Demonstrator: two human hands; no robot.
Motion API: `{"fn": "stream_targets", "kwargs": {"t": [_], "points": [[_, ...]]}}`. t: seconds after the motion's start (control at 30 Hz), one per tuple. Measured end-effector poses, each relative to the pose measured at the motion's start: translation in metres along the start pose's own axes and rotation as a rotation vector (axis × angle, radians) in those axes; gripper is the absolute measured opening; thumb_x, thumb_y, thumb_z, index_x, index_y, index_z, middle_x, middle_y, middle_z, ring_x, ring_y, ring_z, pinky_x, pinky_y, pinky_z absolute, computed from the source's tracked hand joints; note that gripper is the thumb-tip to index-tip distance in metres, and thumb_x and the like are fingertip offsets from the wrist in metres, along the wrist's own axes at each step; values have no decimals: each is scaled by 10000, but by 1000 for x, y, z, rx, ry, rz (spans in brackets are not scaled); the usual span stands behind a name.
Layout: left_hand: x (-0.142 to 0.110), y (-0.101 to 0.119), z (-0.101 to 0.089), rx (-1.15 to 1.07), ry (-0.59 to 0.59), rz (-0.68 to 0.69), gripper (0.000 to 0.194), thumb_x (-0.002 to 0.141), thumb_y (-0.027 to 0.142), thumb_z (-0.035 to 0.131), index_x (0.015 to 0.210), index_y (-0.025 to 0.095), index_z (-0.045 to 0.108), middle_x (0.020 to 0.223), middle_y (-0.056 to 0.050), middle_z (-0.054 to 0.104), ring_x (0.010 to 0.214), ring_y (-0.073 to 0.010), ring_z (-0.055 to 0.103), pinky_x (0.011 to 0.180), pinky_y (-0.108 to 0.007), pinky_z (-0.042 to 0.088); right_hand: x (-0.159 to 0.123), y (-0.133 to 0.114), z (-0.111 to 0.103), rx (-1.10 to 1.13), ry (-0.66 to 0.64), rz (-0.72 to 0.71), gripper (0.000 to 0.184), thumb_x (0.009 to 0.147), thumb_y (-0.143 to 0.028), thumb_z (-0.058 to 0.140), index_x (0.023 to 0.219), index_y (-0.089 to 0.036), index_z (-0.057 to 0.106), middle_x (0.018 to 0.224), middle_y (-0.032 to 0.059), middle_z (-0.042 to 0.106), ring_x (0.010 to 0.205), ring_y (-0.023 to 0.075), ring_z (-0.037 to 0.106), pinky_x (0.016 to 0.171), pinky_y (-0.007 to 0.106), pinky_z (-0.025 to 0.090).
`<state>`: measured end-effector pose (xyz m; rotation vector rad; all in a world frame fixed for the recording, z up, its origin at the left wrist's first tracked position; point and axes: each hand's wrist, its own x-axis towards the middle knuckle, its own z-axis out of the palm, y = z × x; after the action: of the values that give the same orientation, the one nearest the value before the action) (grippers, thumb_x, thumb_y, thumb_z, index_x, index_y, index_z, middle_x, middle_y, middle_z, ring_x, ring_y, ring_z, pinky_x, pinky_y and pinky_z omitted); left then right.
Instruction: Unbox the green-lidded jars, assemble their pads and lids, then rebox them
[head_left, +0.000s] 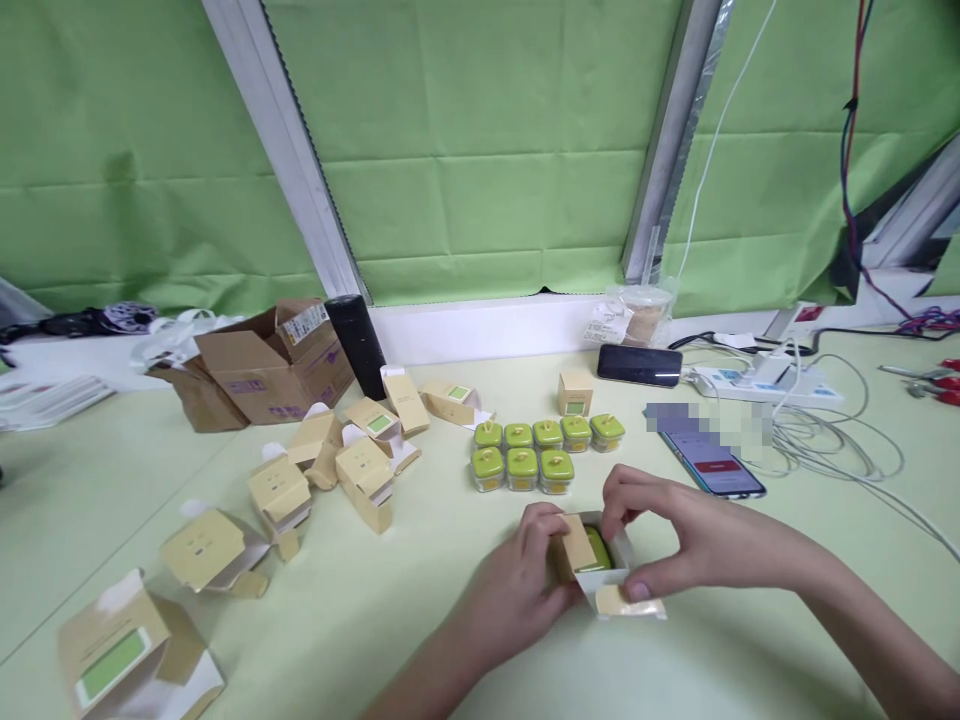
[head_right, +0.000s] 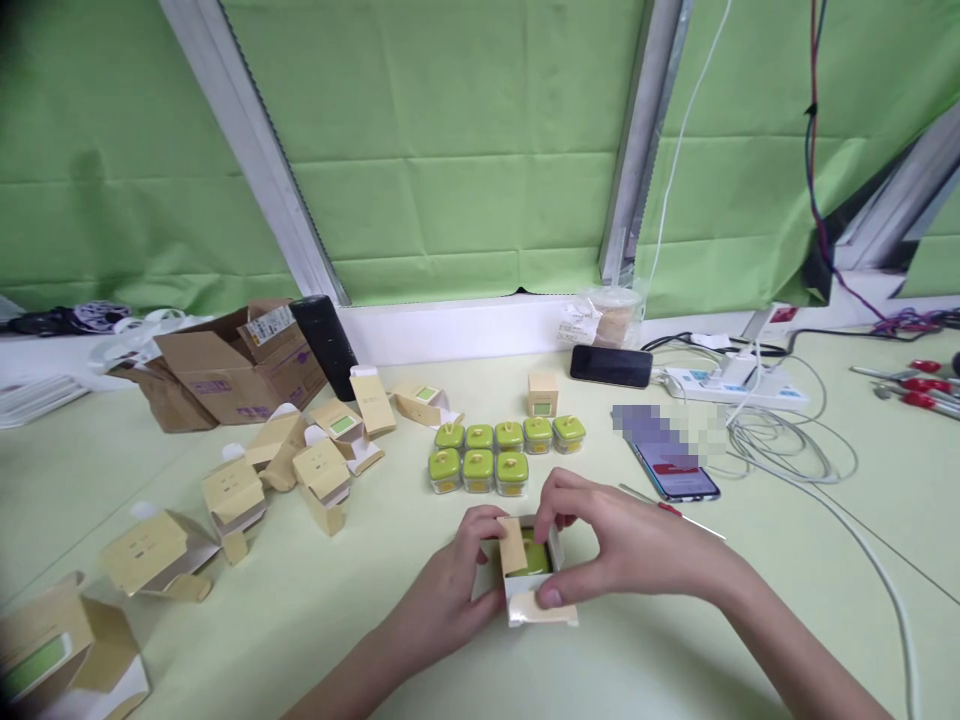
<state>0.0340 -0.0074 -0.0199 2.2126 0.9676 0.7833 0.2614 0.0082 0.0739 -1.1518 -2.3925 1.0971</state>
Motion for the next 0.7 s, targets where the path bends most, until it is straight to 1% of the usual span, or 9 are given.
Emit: {"fn": "stream_targets", "kwargs": {"t": [0.07, 0.23, 0.3, 0.4, 0.47, 0.53, 0.6, 0.63, 0.7], "points": [[1, 1, -3, 49, -39, -29, 433, 776, 154, 580, 1155, 254, 396, 1261, -109, 444, 1141, -267, 511, 870, -405, 473, -6, -2, 6, -18, 44, 39, 294, 706, -425, 724, 905, -277, 566, 970, 1, 555, 894, 204, 598, 828, 338, 496], [1, 1, -5, 35, -52, -43, 425, 762, 191, 595, 1158, 249, 453, 1256, -100, 455, 1070, -250, 559, 855, -379, 486, -10, -4, 19, 23, 73, 16, 277, 745, -300, 692, 952, -274, 510, 1031, 5, 571, 1046, 215, 551, 894, 326, 470], [2, 2, -5, 24, -37, -38, 415, 771, 203, 592, 1159, 241, 447, 1248, -106, 467, 1068, -247, 557, 851, -377, 486, -8, -3, 20, 55, 62, -17, 270, 765, -301, 680, 968, -263, 508, 1019, 8, 581, 1032, 208, 557, 905, 330, 463], [1, 4, -6, -11, -34, -33, 400, 784, 223, 601, 1144, 239, 428, 1247, -106, 479, 1118, -254, 525, 878, -388, 474, -3, -1, 20, 83, 63, -102, 143, 848, -333, 594, 950, -245, 545, 1012, 27, 580, 976, 190, 573, 888, 327, 466], [0, 3, -5, -62, -32, -65, 429, 785, 256, 621, 1147, 243, 392, 1227, -100, 503, 1104, -254, 538, 875, -395, 477, 1, 2, 20, 92, 118, -139, 131, 904, -347, 506, 925, -239, 578, 991, 40, 586, 932, 184, 581, 843, 323, 476], [-1, 2, -2, -120, -5, -118, 506, 777, 285, 642, 1172, 244, 329, 1199, -100, 533, 1067, -250, 567, 862, -402, 483, 9, 6, 24, 103, 246, -112, 206, 928, -374, 447, 894, -234, 595, 932, 44, 601, 873, 185, 589, 772, 315, 486], [-2, 0, 1, -161, 24, -145, 573, 772, 279, 650, 1197, 238, 269, 1211, -115, 534, 1068, -246, 572, 872, -411, 479, 19, 11, 29, 138, 363, -40, 256, 922, -417, 441, 874, -224, 602, 875, 42, 619, 821, 187, 594, 708, 304, 489], [-3, 0, 2, -173, 31, -146, 601, 767, 266, 655, 1209, 234, 248, 1225, -123, 527, 1081, -246, 567, 883, -415, 473, 25, 15, 32, 171, 385, -7, 277, 910, -440, 455, 860, -215, 608, 852, 40, 630, 802, 187, 597, 686, 298, 488], [-3, 0, 3, -174, 37, -149, 627, 764, 251, 657, 1227, 230, 236, 1234, -129, 522, 1091, -248, 562, 892, -421, 467, 34, 22, 37, 254, 353, 34, 315, 873, -481, 506, 833, -194, 629, 826, 40, 654, 769, 186, 605, 657, 288, 488]]}}
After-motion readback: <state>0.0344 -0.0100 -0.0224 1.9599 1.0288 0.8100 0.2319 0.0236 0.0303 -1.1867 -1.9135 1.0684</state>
